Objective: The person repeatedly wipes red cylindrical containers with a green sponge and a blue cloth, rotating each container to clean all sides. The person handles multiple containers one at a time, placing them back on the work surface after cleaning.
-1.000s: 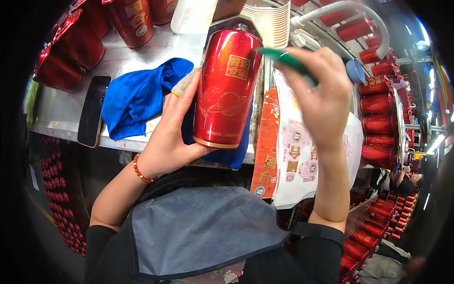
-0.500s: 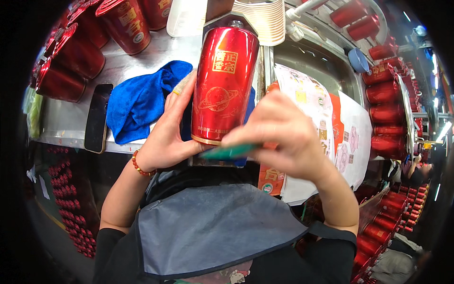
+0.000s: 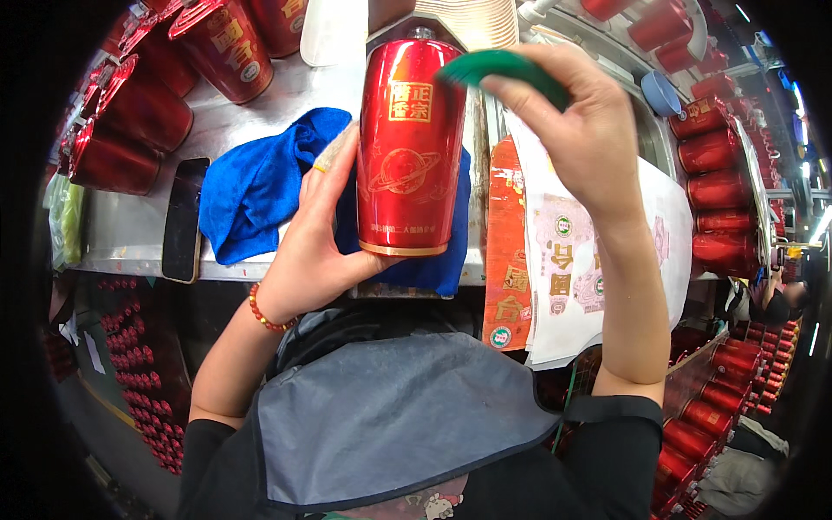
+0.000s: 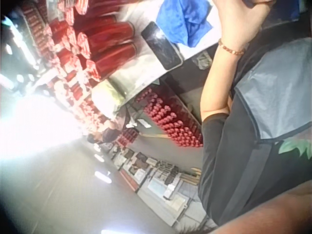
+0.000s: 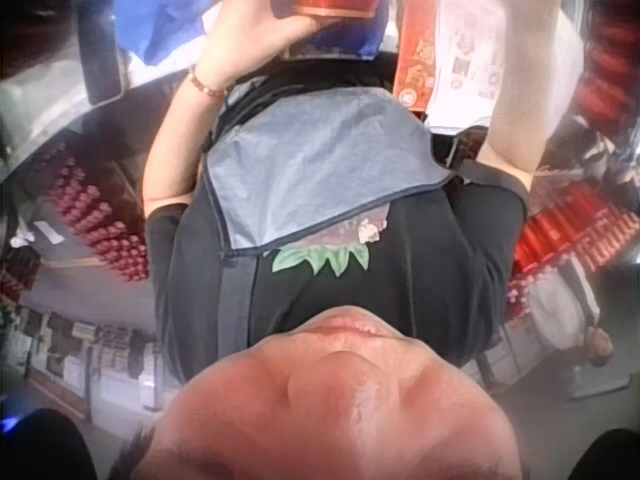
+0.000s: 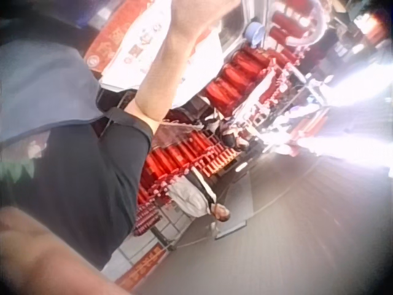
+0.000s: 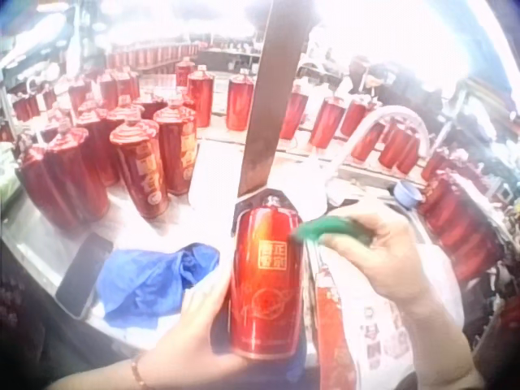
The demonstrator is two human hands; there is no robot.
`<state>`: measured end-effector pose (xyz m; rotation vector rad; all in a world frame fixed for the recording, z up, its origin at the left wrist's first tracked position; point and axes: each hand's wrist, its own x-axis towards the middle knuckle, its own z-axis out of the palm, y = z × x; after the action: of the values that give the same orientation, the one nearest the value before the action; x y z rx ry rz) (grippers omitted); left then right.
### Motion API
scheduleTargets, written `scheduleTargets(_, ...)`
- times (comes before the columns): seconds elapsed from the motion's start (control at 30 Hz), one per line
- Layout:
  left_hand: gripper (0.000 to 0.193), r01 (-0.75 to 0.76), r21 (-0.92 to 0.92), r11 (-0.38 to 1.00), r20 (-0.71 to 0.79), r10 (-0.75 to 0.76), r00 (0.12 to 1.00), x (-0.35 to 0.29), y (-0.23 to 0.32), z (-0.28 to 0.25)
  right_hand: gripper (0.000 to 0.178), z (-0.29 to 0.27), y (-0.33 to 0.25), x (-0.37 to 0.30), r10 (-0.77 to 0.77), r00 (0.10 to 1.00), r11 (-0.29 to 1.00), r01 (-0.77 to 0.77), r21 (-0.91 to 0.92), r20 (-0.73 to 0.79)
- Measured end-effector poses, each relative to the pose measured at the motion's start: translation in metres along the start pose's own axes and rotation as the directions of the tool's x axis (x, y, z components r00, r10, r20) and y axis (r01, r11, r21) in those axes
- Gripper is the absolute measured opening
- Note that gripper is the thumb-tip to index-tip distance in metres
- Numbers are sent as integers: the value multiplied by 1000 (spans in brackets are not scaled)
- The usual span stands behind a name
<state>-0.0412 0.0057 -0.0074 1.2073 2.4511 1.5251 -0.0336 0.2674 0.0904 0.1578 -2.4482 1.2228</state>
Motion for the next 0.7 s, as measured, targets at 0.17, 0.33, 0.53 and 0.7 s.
scheduleTargets(0.17, 112, 76, 33, 997, -26, -76, 997, -4, 11, 8, 26, 9, -45, -15, -246, 882, 928, 334, -166, 401)
scheduleTargets(0.33, 115, 75, 69, 995, -20, -74, 997, -3, 18, 7, 23, -4, -37, 22, -394, 852, 788, 506, -352, 344)
scheduleTargets(0.53, 119, 77, 68, 995, -40, -74, 996, -2, 21, 10, 26, -5, -37, 29, -422, 877, 641, 468, -608, 230)
scheduleTargets(0.7, 120, 147, 39, 988, -51, -145, 988, -5, 21, 12, 22, 14, -39, -6, -298, 893, 897, 383, -222, 338)
